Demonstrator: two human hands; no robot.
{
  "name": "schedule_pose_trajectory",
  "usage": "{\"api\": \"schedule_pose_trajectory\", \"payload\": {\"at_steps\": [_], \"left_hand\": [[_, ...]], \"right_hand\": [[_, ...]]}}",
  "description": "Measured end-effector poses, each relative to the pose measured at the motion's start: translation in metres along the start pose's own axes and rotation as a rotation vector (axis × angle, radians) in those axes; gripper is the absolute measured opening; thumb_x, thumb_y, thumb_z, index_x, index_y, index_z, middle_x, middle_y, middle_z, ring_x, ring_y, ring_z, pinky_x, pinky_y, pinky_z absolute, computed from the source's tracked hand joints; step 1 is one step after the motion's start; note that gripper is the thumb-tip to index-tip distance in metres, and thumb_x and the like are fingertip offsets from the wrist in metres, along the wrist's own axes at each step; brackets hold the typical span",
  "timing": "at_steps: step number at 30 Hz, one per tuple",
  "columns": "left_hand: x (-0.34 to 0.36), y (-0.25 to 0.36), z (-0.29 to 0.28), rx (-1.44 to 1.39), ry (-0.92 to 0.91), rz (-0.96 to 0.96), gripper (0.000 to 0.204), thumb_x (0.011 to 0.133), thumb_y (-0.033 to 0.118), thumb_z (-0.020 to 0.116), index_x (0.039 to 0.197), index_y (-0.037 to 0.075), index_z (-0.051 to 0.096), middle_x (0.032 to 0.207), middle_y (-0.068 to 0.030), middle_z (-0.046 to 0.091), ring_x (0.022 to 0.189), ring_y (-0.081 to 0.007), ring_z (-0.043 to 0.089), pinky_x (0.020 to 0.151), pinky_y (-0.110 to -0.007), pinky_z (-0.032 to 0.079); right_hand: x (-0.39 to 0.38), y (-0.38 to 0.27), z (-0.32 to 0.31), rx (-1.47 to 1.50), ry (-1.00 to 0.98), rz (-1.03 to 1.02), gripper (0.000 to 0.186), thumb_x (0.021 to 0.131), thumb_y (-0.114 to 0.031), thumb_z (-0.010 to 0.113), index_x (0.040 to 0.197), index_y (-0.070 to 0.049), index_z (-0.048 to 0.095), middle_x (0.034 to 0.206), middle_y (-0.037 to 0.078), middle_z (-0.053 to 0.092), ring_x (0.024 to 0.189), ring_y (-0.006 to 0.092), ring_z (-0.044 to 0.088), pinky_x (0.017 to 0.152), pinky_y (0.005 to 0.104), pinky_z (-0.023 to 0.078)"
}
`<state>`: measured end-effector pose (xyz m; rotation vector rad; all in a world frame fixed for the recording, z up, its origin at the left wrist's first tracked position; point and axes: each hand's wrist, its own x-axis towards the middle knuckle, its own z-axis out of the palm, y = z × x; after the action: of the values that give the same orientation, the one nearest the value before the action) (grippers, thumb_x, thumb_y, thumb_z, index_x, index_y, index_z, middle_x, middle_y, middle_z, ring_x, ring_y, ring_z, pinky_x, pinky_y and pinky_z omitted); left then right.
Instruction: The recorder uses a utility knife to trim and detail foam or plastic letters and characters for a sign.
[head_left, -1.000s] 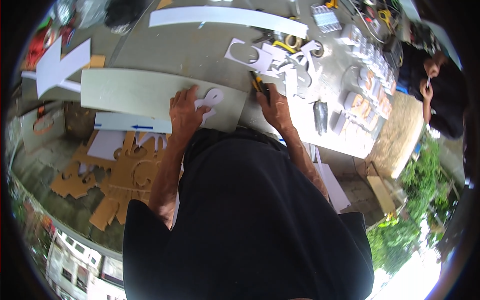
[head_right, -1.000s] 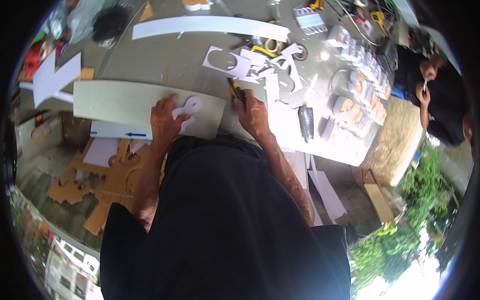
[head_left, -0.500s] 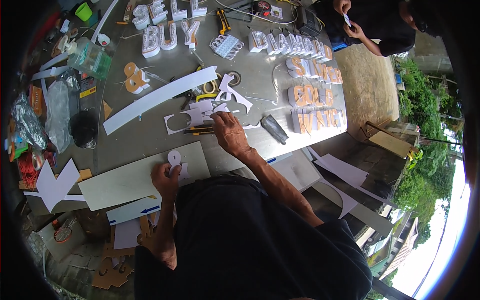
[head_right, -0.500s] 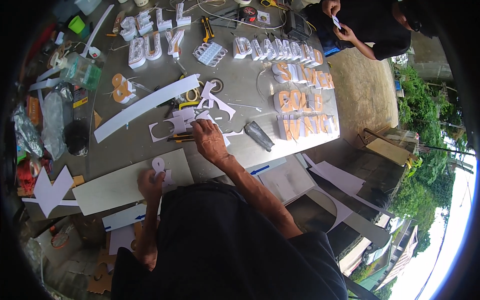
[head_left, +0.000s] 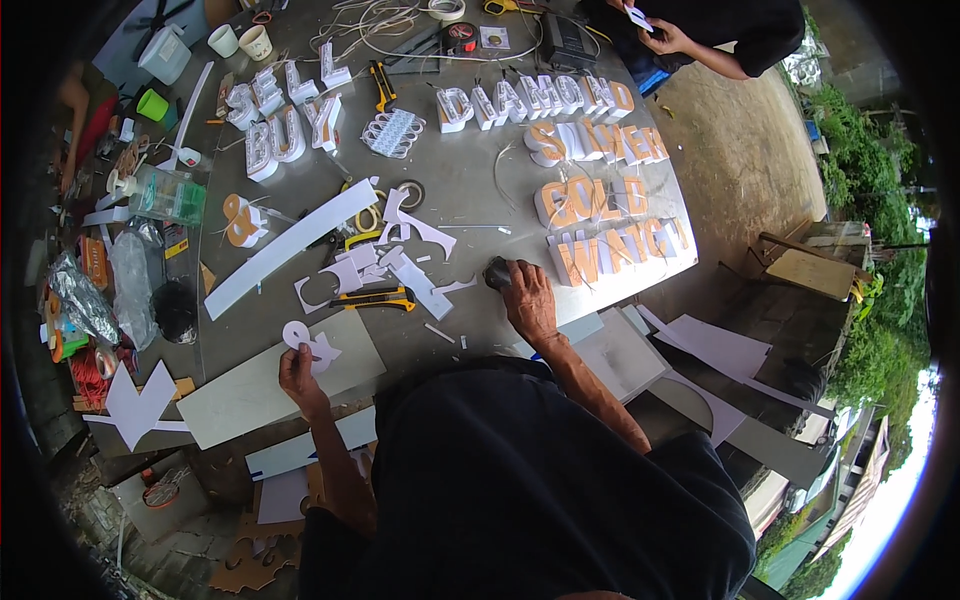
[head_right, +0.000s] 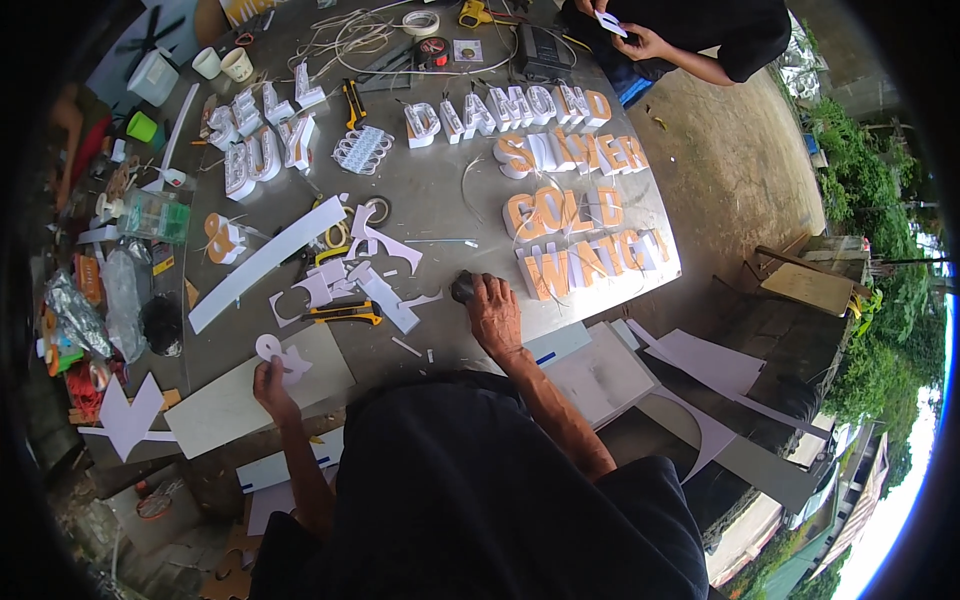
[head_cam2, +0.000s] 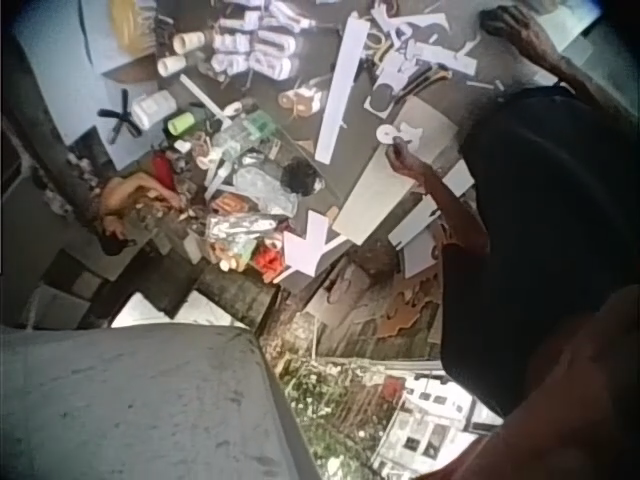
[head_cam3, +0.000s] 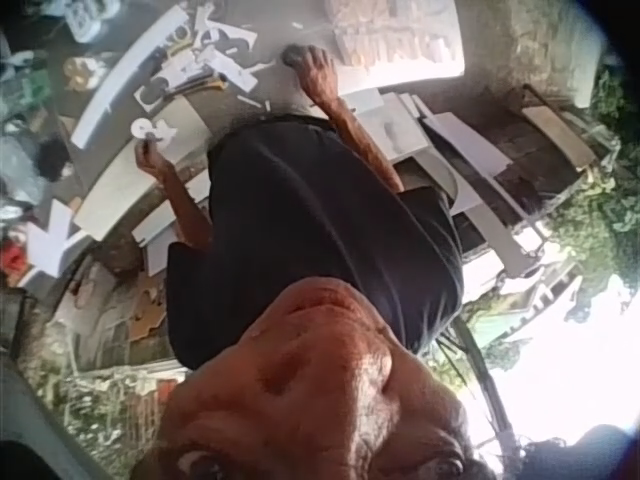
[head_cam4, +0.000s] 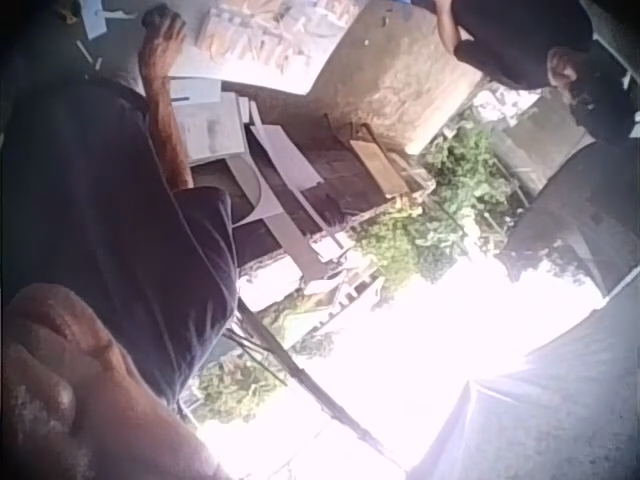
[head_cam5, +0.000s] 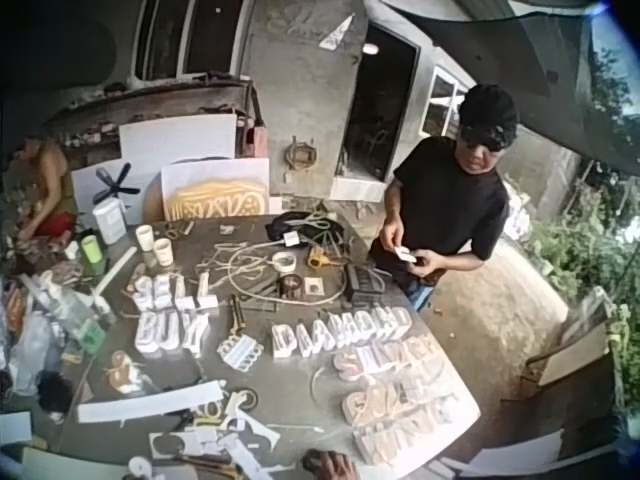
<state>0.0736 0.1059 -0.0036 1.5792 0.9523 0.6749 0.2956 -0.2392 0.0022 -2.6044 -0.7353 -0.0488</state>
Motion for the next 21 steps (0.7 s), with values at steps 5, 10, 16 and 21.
{"api": "schedule_pose_trajectory", "payload": {"at_steps": [5, 10, 16, 21], "left_hand": [[-0.007, -0.014, 0.019, -0.151, 0.053, -0.081, 0.019, 0.095, 0.016, 0.064, 0.097, -0.002, 0.066, 0.085, -0.0046, 0.065, 0.079, -0.0114, 0.056, 0.073, -0.028, 0.043], [-0.007, -0.009, 0.032, -0.045, 0.064, -0.048, 0.021, 0.095, 0.017, 0.064, 0.103, -0.003, 0.067, 0.089, -0.0049, 0.067, 0.080, -0.0111, 0.057, 0.074, -0.027, 0.044], [0.006, -0.027, 0.019, 0.000, 0.093, -0.105, 0.027, 0.094, 0.020, 0.066, 0.106, -0.005, 0.067, 0.090, -0.0054, 0.068, 0.079, -0.0116, 0.058, 0.074, -0.027, 0.046], [0.010, -0.034, 0.023, 0.043, 0.114, -0.078, 0.030, 0.094, 0.022, 0.067, 0.101, -0.006, 0.068, 0.085, -0.0051, 0.067, 0.077, -0.0109, 0.058, 0.070, -0.026, 0.047]], "right_hand": [[0.005, 0.007, 0.000, 0.069, 0.013, -0.035, 0.057, 0.080, -0.012, 0.069, 0.132, 0.000, 0.048, 0.119, 0.020, 0.055, 0.109, 0.0373, 0.051, 0.094, 0.0463, 0.043], [0.004, 0.025, 0.020, 0.122, 0.045, -0.033, 0.058, 0.082, -0.015, 0.068, 0.134, -0.001, 0.046, 0.114, 0.018, 0.055, 0.105, 0.0356, 0.052, 0.091, 0.0463, 0.043], [0.007, 0.032, 0.033, 0.042, 0.093, -0.097, 0.055, 0.086, -0.021, 0.065, 0.135, -0.001, 0.046, 0.113, 0.017, 0.055, 0.103, 0.0341, 0.052, 0.089, 0.0460, 0.042], [0.011, 0.032, 0.027, 0.050, 0.065, -0.094, 0.053, 0.087, -0.020, 0.063, 0.134, -0.001, 0.046, 0.117, 0.018, 0.055, 0.104, 0.0347, 0.052, 0.091, 0.0462, 0.041]]}}
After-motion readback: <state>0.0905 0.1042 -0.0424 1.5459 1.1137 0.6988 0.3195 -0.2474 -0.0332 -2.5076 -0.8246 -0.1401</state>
